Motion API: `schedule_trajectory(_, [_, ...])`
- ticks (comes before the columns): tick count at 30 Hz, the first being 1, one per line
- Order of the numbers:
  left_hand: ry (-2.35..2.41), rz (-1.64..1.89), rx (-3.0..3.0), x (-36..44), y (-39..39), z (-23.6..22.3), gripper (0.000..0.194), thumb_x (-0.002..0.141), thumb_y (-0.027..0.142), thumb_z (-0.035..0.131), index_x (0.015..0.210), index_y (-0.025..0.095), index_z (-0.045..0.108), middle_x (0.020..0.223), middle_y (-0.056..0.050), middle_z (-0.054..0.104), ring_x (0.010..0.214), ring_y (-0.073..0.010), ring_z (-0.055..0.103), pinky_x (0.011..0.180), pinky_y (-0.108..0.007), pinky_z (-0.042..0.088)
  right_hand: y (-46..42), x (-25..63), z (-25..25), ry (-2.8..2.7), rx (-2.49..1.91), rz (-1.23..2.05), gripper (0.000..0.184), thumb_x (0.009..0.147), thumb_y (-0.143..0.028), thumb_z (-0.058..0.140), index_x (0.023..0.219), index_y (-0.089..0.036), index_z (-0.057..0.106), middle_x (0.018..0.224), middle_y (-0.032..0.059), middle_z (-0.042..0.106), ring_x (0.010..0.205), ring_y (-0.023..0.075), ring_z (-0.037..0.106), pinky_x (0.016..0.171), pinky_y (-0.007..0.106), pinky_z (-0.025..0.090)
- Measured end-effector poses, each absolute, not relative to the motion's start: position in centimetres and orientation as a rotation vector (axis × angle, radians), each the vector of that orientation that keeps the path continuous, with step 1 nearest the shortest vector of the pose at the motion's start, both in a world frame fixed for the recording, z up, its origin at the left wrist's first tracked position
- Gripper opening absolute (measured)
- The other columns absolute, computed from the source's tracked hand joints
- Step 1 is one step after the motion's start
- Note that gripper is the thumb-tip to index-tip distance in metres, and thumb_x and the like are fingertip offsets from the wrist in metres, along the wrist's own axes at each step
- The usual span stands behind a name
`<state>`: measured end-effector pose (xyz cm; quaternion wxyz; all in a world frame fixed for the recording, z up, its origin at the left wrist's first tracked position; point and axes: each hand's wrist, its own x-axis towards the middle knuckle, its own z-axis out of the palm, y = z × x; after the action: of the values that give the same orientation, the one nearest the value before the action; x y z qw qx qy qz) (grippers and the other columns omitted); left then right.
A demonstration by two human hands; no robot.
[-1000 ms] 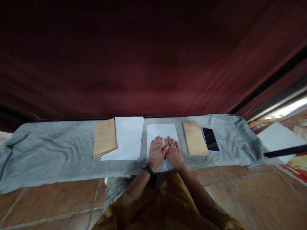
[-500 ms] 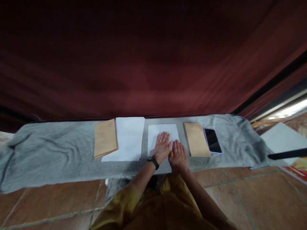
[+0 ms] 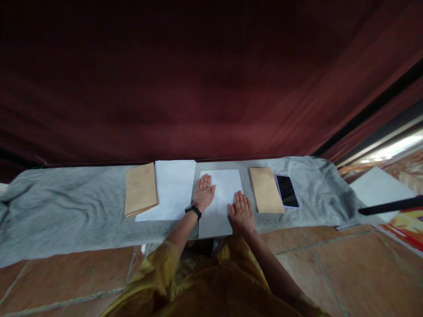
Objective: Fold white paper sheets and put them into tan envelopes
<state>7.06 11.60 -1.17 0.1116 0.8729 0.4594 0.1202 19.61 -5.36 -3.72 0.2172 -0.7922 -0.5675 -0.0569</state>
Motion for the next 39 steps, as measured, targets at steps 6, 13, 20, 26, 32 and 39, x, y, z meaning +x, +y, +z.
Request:
schedule_trajectory(6, [0.961, 0.244, 2.692, -0.3, 2.6, -0.4, 0.062, 0.097, 0.045, 0.050, 0.153, 0.021, 0.039, 0.163, -0.011, 0.033, 0.152, -0.0278, 0.026, 0.124, -0.051, 0.021, -5.9, 20.6, -3.5, -1.621, -2.171, -0.065, 0.056, 0.104, -0.035, 0.035, 0.154, -0.009, 0.037, 0.159, 0.0177, 0.038, 0.148, 0.0297, 0.034, 0.120, 0.051, 0.030])
schedule_trajectory(13, [0.802, 0.259, 2.737, -5.4, -1.2, 0.6, 0.058, 0.092, 0.017, 0.053, 0.149, 0.023, 0.044, 0.157, -0.007, 0.045, 0.145, -0.0210, 0.040, 0.122, -0.043, 0.032, -10.1, 22.1, -3.8, -1.757, -2.018, 0.032, 0.052, 0.104, -0.032, 0.038, 0.153, -0.014, 0.040, 0.157, 0.0144, 0.043, 0.147, 0.0272, 0.037, 0.119, 0.050, 0.035])
schedule_trajectory(20, [0.755, 0.536, 2.523, -5.3, 0.9, 1.1, 0.033, 0.097, 0.017, 0.046, 0.118, 0.024, 0.070, 0.124, -0.004, 0.072, 0.120, -0.0192, 0.064, 0.108, -0.039, 0.050, -12.4, 24.2, -3.1, -1.647, -1.806, 0.336, 0.048, 0.098, -0.018, 0.037, 0.143, -0.022, 0.054, 0.147, 0.0091, 0.056, 0.138, 0.0234, 0.050, 0.118, 0.050, 0.040])
schedule_trajectory(26, [0.883, 0.683, 2.040, -5.8, 0.7, 3.0, 0.032, 0.099, 0.040, 0.047, 0.107, 0.023, 0.073, 0.107, -0.004, 0.077, 0.100, -0.0190, 0.071, 0.094, -0.032, 0.056, -13.8, 24.9, -2.1, -1.364, -1.761, 0.479, 0.053, 0.090, -0.013, 0.038, 0.135, -0.026, 0.061, 0.136, 0.0047, 0.065, 0.128, 0.0217, 0.059, 0.113, 0.046, 0.046])
schedule_trajectory(32, [1.084, 0.779, 1.778, -5.0, 2.0, 3.8, 0.033, 0.089, 0.049, 0.059, 0.093, 0.020, 0.074, 0.092, -0.004, 0.076, 0.088, -0.0205, 0.069, 0.084, -0.031, 0.055, -11.2, 24.3, -1.4, -1.377, -1.786, 0.398, 0.034, 0.094, -0.032, 0.052, 0.123, -0.022, 0.066, 0.128, 0.0097, 0.068, 0.121, 0.0247, 0.062, 0.106, 0.045, 0.049])
schedule_trajectory(39, [1.165, 1.047, 1.480, -1.8, 5.6, 2.2, 0.040, 0.078, 0.045, 0.071, 0.107, 0.018, 0.068, 0.082, -0.001, 0.070, 0.078, -0.0166, 0.065, 0.076, -0.028, 0.052, -7.0, 23.7, -0.9, -1.352, -2.124, 0.292, 0.026, 0.096, -0.036, 0.049, 0.093, -0.017, 0.067, 0.097, 0.0119, 0.073, 0.089, 0.0228, 0.068, 0.084, 0.033, 0.052])
